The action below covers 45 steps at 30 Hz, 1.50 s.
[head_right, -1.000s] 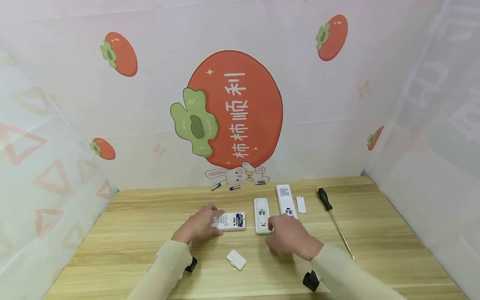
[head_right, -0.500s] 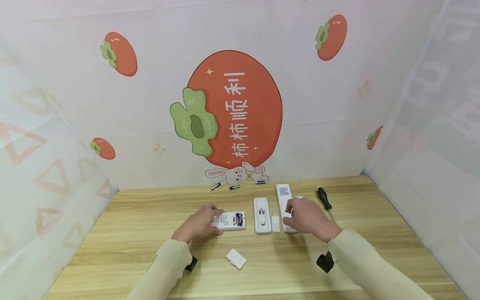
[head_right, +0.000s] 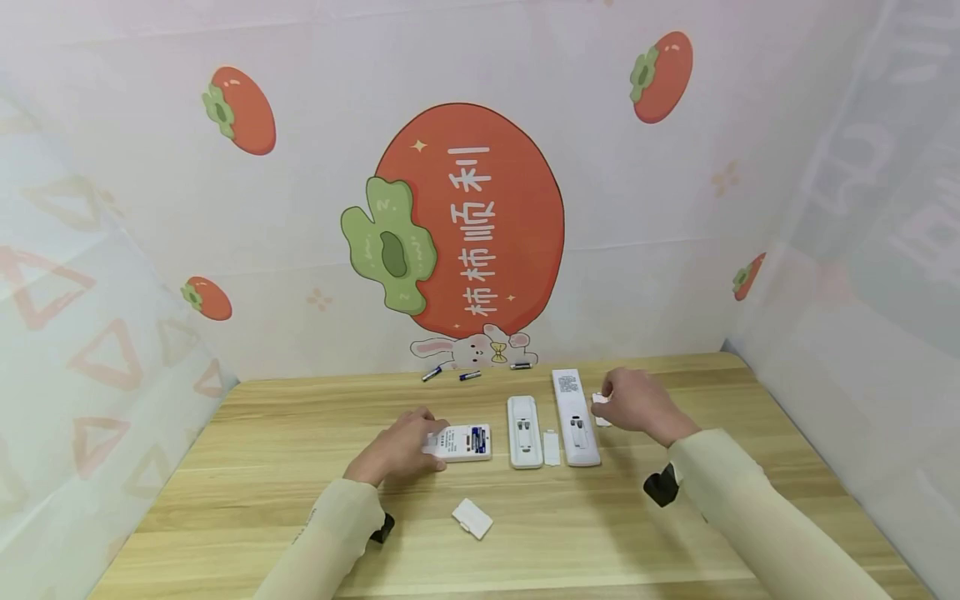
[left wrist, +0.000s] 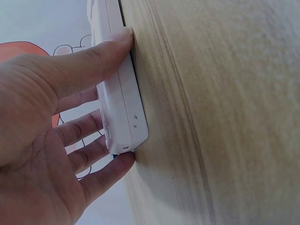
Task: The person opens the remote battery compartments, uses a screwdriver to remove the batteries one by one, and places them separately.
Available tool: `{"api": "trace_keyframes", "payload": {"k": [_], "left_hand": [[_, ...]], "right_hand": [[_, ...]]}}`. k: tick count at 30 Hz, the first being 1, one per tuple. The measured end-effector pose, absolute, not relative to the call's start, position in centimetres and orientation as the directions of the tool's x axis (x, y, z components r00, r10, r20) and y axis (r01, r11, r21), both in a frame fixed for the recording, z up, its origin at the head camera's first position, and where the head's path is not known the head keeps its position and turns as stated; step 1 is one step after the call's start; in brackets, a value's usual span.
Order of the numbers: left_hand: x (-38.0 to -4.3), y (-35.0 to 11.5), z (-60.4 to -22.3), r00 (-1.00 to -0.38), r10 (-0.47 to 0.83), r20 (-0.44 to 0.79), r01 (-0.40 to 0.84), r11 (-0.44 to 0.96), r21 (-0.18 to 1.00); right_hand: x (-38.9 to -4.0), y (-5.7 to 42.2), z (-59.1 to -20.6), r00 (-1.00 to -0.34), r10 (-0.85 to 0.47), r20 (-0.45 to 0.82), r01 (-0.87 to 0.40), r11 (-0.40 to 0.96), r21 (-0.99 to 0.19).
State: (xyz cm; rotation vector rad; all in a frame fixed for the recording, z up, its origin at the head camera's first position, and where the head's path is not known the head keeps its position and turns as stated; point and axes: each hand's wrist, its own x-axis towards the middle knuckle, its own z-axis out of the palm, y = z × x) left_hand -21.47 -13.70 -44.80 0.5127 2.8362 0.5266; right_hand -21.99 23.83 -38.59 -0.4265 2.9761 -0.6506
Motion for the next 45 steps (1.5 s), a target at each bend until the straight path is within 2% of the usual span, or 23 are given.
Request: {"api": "trace_keyframes", "payload": {"k": [24, 36, 45], "left_hand": [[-21.5, -13.5, -44.7, -0.925, 0.352, -0.147, 0.275, 0.882, 0.383], [-21.6, -13.7, -44.9, -0.927, 0.342, -0.154, 0.267, 0.890, 0.369], [-21.6, -13.6, -45.0, -0.924, 0.351, -0.150, 0.280, 0.890, 0.359]], "right_hand": [[-24.9, 28.9, -39.0, -0.982, -0.162, -0.099, -0.103, 0.895, -0.435], [-26.0, 30.4, -40.7, -0.985, -0.116, -0.124, -0.049, 0.893, -0.447], [-26.3, 31.2, -42.5, -0.979, -0.046, -0.196, 0.049, 0.890, -0.453]]}}
